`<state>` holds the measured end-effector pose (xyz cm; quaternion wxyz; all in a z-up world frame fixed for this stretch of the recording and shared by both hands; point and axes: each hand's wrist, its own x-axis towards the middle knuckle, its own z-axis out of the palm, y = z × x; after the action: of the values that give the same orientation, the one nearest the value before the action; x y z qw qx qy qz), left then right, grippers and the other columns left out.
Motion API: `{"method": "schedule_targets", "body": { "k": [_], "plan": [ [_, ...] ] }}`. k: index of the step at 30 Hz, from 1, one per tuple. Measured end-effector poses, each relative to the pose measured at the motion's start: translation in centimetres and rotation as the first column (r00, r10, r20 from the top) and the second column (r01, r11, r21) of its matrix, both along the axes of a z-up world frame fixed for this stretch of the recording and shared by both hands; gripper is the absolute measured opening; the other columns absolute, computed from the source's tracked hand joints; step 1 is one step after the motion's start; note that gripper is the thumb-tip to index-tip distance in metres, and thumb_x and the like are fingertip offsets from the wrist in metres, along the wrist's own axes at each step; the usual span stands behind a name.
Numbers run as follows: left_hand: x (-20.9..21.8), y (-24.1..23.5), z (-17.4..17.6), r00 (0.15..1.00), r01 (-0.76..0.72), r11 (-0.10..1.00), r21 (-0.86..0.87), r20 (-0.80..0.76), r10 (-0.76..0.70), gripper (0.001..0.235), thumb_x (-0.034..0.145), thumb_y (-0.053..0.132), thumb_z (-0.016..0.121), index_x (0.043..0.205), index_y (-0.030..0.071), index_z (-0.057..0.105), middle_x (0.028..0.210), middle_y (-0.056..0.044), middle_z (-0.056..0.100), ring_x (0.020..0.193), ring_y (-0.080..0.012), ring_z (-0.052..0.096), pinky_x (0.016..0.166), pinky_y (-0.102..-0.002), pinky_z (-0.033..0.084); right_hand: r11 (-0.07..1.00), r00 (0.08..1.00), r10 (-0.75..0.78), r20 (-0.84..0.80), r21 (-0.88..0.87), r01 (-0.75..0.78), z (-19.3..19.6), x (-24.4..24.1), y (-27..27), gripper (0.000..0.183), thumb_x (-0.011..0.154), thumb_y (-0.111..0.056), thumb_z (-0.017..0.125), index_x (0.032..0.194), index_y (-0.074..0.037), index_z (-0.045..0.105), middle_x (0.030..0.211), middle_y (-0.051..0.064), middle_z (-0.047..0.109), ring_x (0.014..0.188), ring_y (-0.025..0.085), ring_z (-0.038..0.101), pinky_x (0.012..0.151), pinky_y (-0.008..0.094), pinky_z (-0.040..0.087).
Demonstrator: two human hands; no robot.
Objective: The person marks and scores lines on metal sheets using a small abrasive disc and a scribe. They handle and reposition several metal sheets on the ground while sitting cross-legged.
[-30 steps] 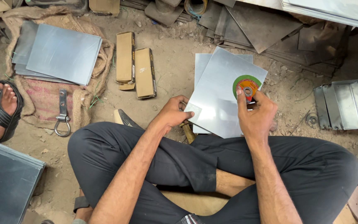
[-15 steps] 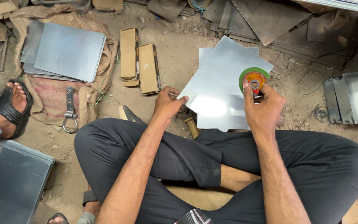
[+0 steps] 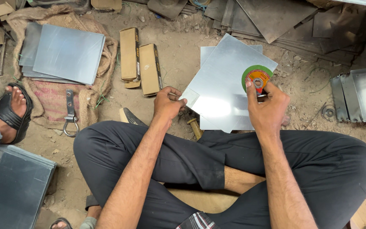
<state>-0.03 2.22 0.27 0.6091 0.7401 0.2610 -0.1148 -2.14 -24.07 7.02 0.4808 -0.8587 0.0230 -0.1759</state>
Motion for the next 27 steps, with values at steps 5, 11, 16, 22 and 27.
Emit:
{"method": "schedule_targets", "body": {
  "k": [5, 11, 16, 22, 27],
  "plan": [
    [-0.1, 0.0, 0.4, 1.000, 0.029, 0.999, 0.020, -0.010, -0.029, 0.024, 0.080, -0.006, 0.077, 0.100, 0.000, 0.066, 0.087, -0.008, 0.068, 0.072, -0.0147, 0.071, 0.057, -0.026, 0.061, 0.999, 1.000, 0.005, -0.018, -0.038, -0.005, -0.6, 0.2, -0.1, 0.026, 0.103, -0.017, 0.076, 0.092, 0.005, 0.072, 0.069, 0.008, 0.067, 0.053, 0.007, 0.054, 0.046, 0.025, 0.040],
    [0.1, 0.1, -0.2, 0.999, 0.011, 1.000, 0.007, -0.036, -0.011, 0.025, 0.079, -0.005, 0.077, 0.101, 0.000, 0.065, 0.087, -0.008, 0.068, 0.076, -0.0173, 0.071, 0.062, -0.029, 0.061, 0.999, 1.000, -0.002, -0.025, -0.040, 0.001, -0.5, 0.1, -0.1, 0.027, 0.103, -0.017, 0.076, 0.091, 0.007, 0.072, 0.067, 0.009, 0.066, 0.053, 0.008, 0.054, 0.046, 0.026, 0.039],
    [0.7, 1.5, -1.9, 0.999, -0.038, 0.998, -0.048, -0.027, 0.037, 0.036, 0.080, -0.001, 0.073, 0.114, 0.004, 0.062, 0.097, -0.008, 0.068, 0.094, -0.0176, 0.066, 0.081, -0.030, 0.054, 1.000, 0.997, -0.014, -0.073, -0.016, 0.013, -0.2, 0.0, 0.0, 0.026, 0.102, -0.018, 0.077, 0.099, 0.008, 0.074, 0.068, 0.009, 0.068, 0.052, 0.008, 0.053, 0.046, 0.027, 0.038],
    [0.7, 0.4, -2.8, 1.000, 0.004, 0.992, -0.124, 0.009, -0.003, 0.022, 0.095, 0.013, 0.058, 0.110, 0.000, 0.068, 0.098, -0.009, 0.072, 0.081, -0.0165, 0.067, 0.067, -0.031, 0.055, 0.997, 0.984, 0.070, -0.165, 0.050, -0.062, -0.5, 0.1, 0.4, 0.026, 0.099, -0.018, 0.076, 0.100, 0.007, 0.073, 0.073, 0.009, 0.072, 0.061, 0.008, 0.069, 0.049, 0.026, 0.051],
    [0.9, 0.0, -1.7, 1.000, -0.012, 0.997, -0.078, -0.011, 0.011, 0.025, 0.098, 0.017, 0.055, 0.107, -0.001, 0.069, 0.091, -0.011, 0.072, 0.076, -0.0174, 0.068, 0.064, -0.032, 0.056, 0.993, 0.958, 0.070, -0.276, -0.072, -0.093, -1.2, 0.3, 0.7, 0.024, 0.096, -0.015, 0.079, 0.096, 0.008, 0.073, 0.074, 0.015, 0.070, 0.058, 0.016, 0.068, 0.049, 0.029, 0.049]
  ]
}}
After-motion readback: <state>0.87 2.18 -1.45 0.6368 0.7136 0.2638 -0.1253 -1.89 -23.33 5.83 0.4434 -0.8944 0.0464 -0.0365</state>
